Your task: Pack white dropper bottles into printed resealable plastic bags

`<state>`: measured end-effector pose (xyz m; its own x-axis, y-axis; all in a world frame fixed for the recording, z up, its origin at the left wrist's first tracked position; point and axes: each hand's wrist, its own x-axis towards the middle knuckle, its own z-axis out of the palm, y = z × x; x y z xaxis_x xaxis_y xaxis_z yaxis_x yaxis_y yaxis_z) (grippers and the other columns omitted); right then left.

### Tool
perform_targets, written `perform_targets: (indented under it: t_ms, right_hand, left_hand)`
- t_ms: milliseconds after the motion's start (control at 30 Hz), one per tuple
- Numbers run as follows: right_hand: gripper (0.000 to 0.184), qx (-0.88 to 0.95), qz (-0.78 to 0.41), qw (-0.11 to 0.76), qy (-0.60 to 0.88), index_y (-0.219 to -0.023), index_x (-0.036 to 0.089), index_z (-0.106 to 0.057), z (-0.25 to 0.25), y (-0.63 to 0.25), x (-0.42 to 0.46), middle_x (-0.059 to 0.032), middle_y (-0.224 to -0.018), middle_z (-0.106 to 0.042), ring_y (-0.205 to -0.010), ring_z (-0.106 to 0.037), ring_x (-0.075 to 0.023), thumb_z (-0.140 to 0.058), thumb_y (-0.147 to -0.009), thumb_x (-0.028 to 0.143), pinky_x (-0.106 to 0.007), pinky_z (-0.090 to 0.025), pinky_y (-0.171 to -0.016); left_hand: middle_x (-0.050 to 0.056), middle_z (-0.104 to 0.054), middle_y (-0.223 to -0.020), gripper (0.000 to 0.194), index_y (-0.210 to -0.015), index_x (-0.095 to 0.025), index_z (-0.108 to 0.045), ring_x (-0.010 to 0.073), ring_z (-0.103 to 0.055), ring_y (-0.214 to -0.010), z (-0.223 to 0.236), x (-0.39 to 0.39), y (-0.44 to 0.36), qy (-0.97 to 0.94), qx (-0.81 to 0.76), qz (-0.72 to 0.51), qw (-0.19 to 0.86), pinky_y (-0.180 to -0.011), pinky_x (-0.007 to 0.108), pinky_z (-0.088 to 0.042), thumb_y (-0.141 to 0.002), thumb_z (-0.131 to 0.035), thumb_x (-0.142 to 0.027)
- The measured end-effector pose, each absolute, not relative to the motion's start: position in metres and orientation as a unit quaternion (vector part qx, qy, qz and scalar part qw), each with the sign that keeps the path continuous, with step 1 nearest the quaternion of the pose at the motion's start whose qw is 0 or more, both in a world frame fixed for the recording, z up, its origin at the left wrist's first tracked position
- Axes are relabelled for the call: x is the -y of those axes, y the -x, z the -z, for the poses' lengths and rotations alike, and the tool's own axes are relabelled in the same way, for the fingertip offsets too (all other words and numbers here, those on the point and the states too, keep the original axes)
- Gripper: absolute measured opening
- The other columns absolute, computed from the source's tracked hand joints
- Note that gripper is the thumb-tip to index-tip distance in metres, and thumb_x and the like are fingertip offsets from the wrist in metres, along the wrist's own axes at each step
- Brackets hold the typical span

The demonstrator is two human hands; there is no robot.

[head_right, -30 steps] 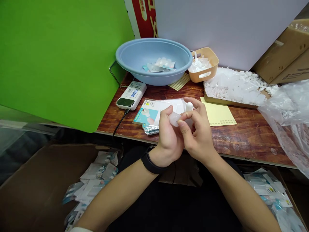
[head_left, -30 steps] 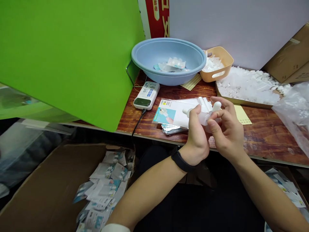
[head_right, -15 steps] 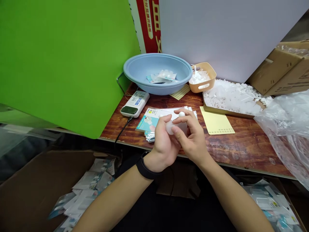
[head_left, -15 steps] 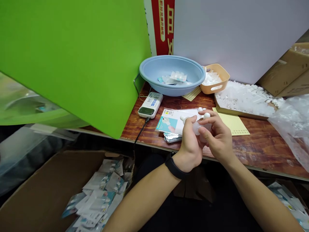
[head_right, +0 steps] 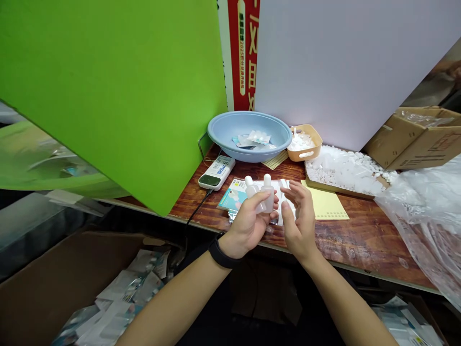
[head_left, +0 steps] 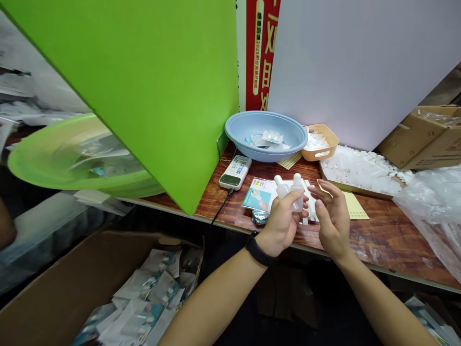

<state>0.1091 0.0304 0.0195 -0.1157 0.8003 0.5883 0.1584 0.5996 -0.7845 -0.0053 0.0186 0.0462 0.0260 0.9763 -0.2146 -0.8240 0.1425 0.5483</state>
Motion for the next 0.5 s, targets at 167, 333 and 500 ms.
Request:
perform_targets:
  t_ms: [167, 333, 500]
  right_hand:
    - [0.037, 0.681, -0.258, 0.504, 0.464, -0.120, 0.021, -0.050, -0.017, -0.111, -0.023, -0.0123, -0.118, -0.055, -0.106, -0.056, -0.0251, -0.048, -0.093, 0.046, -0.047, -0.046, -0.092]
    - [0.039, 0.633, -0.328, 0.516, 0.475, -0.115, 0.021, -0.053, -0.015, -0.118, -0.020, -0.0111, -0.116, -0.059, -0.109, -0.057, -0.0258, -0.044, -0.094, 0.053, -0.047, -0.045, -0.096]
    - [0.037, 0.589, -0.274, 0.577, 0.495, -0.114, 0.022, -0.052, -0.017, -0.127, -0.014, -0.0088, -0.110, -0.058, -0.101, -0.059, -0.0239, -0.050, -0.092, 0.052, -0.045, -0.047, -0.091]
  left_hand:
    - [0.002, -0.065, -0.080, 0.027, -0.082, -0.013, -0.068, 0.0121, -0.059, -0.074, -0.039, -0.019, -0.010, -0.184, -0.278, -0.686, 0.647, -0.073, 0.026, -0.046, -0.061, -0.079, -0.025]
    - [0.002, -0.063, -0.082, 0.032, -0.080, -0.016, -0.065, 0.0158, -0.060, -0.081, -0.037, -0.018, -0.035, -0.237, -0.257, -0.693, 0.631, -0.084, 0.031, -0.047, -0.062, -0.081, -0.038]
    - [0.004, -0.058, -0.087, 0.045, -0.089, -0.021, -0.061, 0.0193, -0.059, -0.082, -0.037, -0.021, -0.055, -0.270, -0.219, -0.688, 0.637, -0.085, 0.037, -0.049, -0.062, -0.080, -0.052]
